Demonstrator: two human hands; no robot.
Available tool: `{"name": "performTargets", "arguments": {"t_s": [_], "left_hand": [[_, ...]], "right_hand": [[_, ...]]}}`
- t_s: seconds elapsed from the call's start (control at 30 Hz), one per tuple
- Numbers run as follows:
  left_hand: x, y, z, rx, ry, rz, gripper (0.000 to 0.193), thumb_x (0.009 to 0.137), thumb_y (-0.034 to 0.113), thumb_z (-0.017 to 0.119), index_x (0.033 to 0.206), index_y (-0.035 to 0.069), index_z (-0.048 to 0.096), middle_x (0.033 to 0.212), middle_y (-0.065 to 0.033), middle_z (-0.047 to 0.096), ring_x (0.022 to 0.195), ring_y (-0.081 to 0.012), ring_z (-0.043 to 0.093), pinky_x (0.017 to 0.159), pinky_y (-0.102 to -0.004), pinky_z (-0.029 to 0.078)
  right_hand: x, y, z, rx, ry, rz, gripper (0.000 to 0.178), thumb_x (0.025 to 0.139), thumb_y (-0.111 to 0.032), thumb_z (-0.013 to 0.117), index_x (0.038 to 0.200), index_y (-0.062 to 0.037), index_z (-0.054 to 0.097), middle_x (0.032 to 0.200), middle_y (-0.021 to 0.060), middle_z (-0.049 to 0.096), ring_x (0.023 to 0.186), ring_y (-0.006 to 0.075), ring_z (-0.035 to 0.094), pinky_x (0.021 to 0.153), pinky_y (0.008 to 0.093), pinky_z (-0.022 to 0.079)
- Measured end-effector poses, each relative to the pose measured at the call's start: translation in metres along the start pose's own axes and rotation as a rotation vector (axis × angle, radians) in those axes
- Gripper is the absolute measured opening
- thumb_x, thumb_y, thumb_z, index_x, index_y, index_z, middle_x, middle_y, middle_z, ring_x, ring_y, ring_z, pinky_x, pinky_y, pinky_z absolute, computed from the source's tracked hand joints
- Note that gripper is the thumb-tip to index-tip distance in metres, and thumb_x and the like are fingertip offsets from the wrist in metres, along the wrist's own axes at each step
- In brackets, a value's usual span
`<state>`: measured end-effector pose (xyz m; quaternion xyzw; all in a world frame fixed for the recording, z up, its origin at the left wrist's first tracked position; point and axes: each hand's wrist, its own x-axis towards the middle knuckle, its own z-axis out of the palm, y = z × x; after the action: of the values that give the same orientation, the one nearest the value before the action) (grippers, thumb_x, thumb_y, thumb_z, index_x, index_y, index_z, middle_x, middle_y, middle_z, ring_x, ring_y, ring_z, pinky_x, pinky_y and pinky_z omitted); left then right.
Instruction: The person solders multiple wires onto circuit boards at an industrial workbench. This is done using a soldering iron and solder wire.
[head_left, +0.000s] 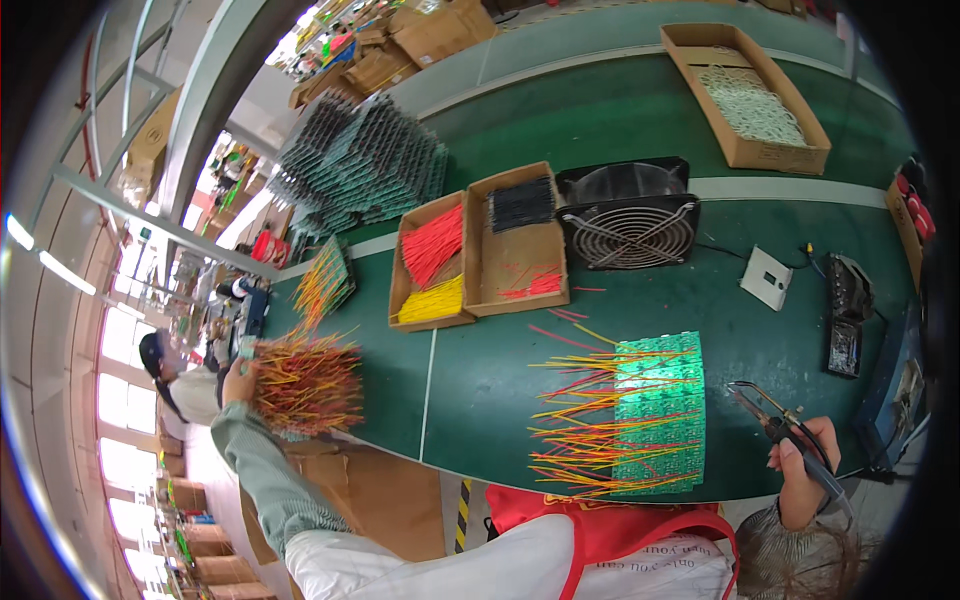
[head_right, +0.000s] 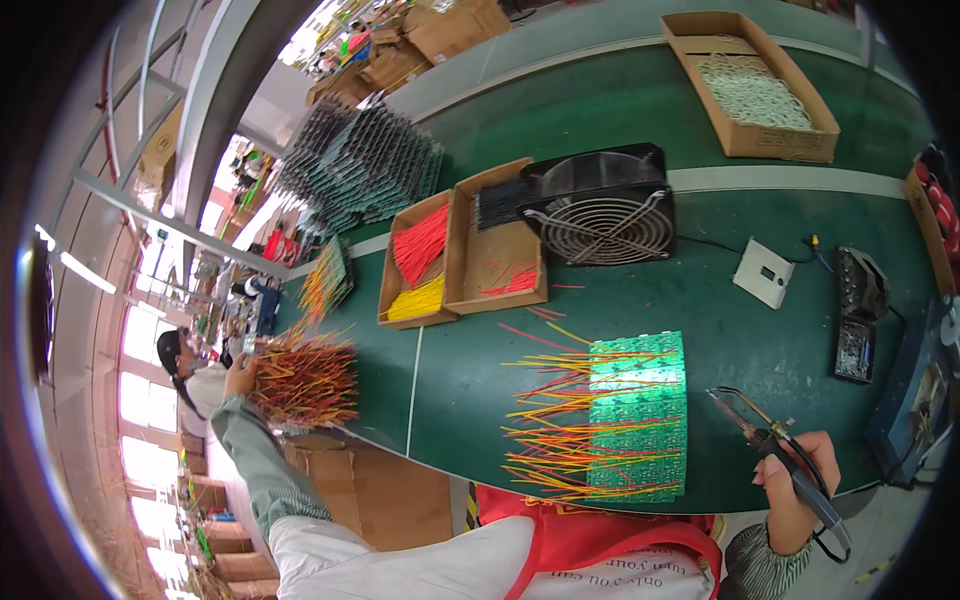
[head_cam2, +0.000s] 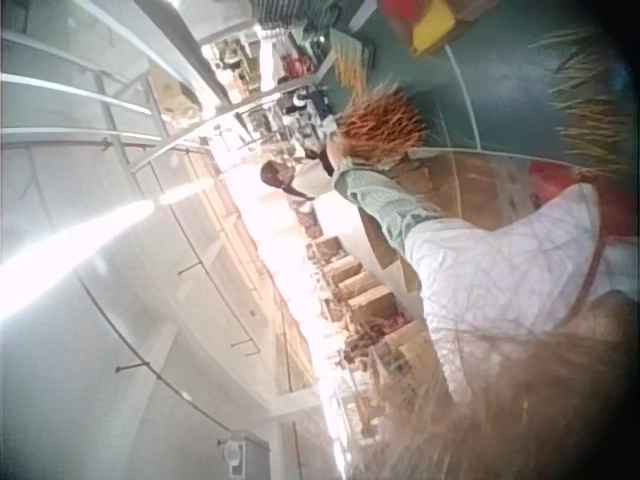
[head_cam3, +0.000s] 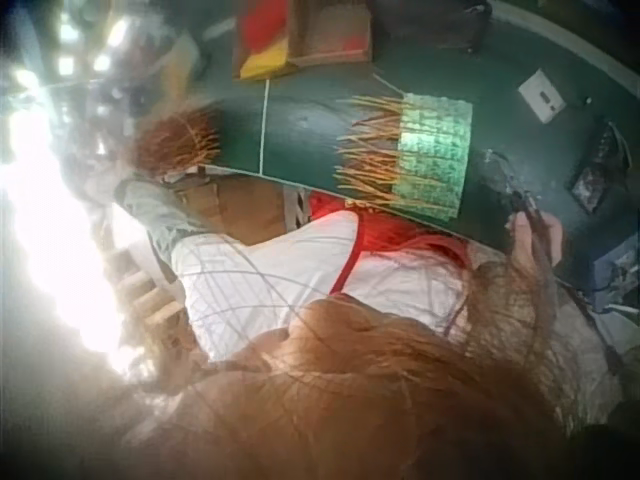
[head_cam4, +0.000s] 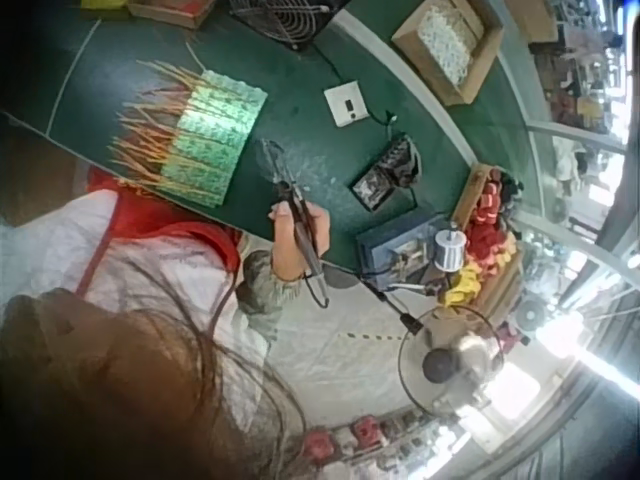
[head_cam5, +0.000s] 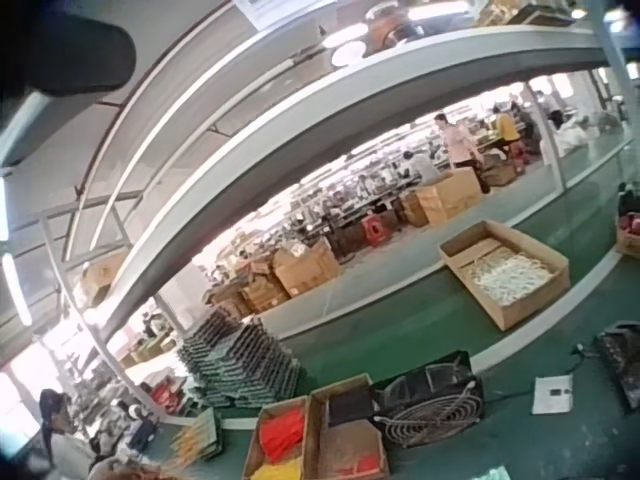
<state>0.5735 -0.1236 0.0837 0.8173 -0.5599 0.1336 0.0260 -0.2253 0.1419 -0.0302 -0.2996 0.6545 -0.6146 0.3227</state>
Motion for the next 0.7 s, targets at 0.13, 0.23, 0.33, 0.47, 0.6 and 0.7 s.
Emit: {"name": "performTargets", "arguments": {"t_s": [0.13, 0.23, 0.33, 0.47, 0.6, 0.7], "left_hand": [[0.002, 0.029, -0.030, 0.021, -0.073, -0.042, 0.056, 0.073, 0.028, 0.069, 0.123, 0.007, 0.056, 0.109, -0.0235, 0.063, 0.102, -0.0376, 0.060, 0.087, -0.0421, 0.046], [-0.037, 0.132, -0.089, 0.138, 0.271, 0.131, 0.056, 0.066, 0.011, 0.066, 0.121, 0.008, 0.055, 0.110, -0.0186, 0.062, 0.100, -0.0376, 0.059, 0.086, -0.0446, 0.046], [-0.082, 0.282, -0.101, -0.191, 0.352, 0.520, 0.042, 0.073, 0.001, 0.060, 0.115, 0.004, 0.057, 0.110, -0.0149, 0.060, 0.103, -0.0325, 0.055, 0.090, -0.0394, 0.043], [-0.088, 0.420, -0.033, -0.328, 0.124, 0.911, 0.022, 0.077, 0.016, 0.065, 0.097, 0.006, 0.065, 0.097, -0.0125, 0.064, 0.093, -0.0315, 0.060, 0.079, -0.0405, 0.049], [-0.082, 0.502, 0.029, -0.130, 0.198, 1.090, 0.015, 0.074, 0.020, 0.068, 0.083, 0.010, 0.062, 0.086, -0.0073, 0.058, 0.086, -0.0266, 0.057, 0.071, -0.0392, 0.050], [-0.072, 0.540, 0.057, 0.016, 0.214, 1.136, 0.013, 0.073, 0.018, 0.068, 0.081, 0.010, 0.062, 0.089, -0.0059, 0.058, 0.088, -0.0247, 0.057, 0.070, -0.0385, 0.050]], "right_hand": [[0.004, -0.004, 0.002, -0.001, 0.003, 0.039, 0.017, 0.076, -0.003, 0.059, 0.087, 0.0017, 0.048, 0.066, 0.0078, 0.055, 0.057, 0.0119, 0.055, 0.054, 0.0237, 0.046], [0.007, -0.007, 0.001, 0.016, 0.001, 0.054, 0.017, 0.073, -0.002, 0.059, 0.086, 0.0025, 0.049, 0.066, 0.0082, 0.055, 0.057, 0.0133, 0.056, 0.054, 0.0257, 0.047], [0.009, -0.010, 0.010, 0.014, -0.002, 0.035, 0.017, 0.072, -0.001, 0.059, 0.085, 0.0025, 0.049, 0.067, 0.0083, 0.057, 0.057, 0.0129, 0.056, 0.055, 0.0254, 0.047], [0.012, -0.009, 0.013, 0.007, -0.020, 0.045, 0.016, 0.074, -0.003, 0.062, 0.085, 0.0024, 0.051, 0.069, 0.0089, 0.060, 0.058, 0.0122, 0.058, 0.055, 0.0250, 0.048], [0.012, -0.013, 0.017, 0.000, -0.044, 0.034, 0.017, 0.075, -0.004, 0.064, 0.084, 0.0021, 0.051, 0.068, 0.0091, 0.061, 0.059, 0.0121, 0.059, 0.055, 0.0244, 0.049], [0.012, -0.015, 0.020, -0.018, -0.038, 0.039, 0.016, 0.075, -0.004, 0.064, 0.084, 0.0021, 0.052, 0.068, 0.0093, 0.062, 0.059, 0.0121, 0.060, 0.055, 0.0243, 0.049]]}}
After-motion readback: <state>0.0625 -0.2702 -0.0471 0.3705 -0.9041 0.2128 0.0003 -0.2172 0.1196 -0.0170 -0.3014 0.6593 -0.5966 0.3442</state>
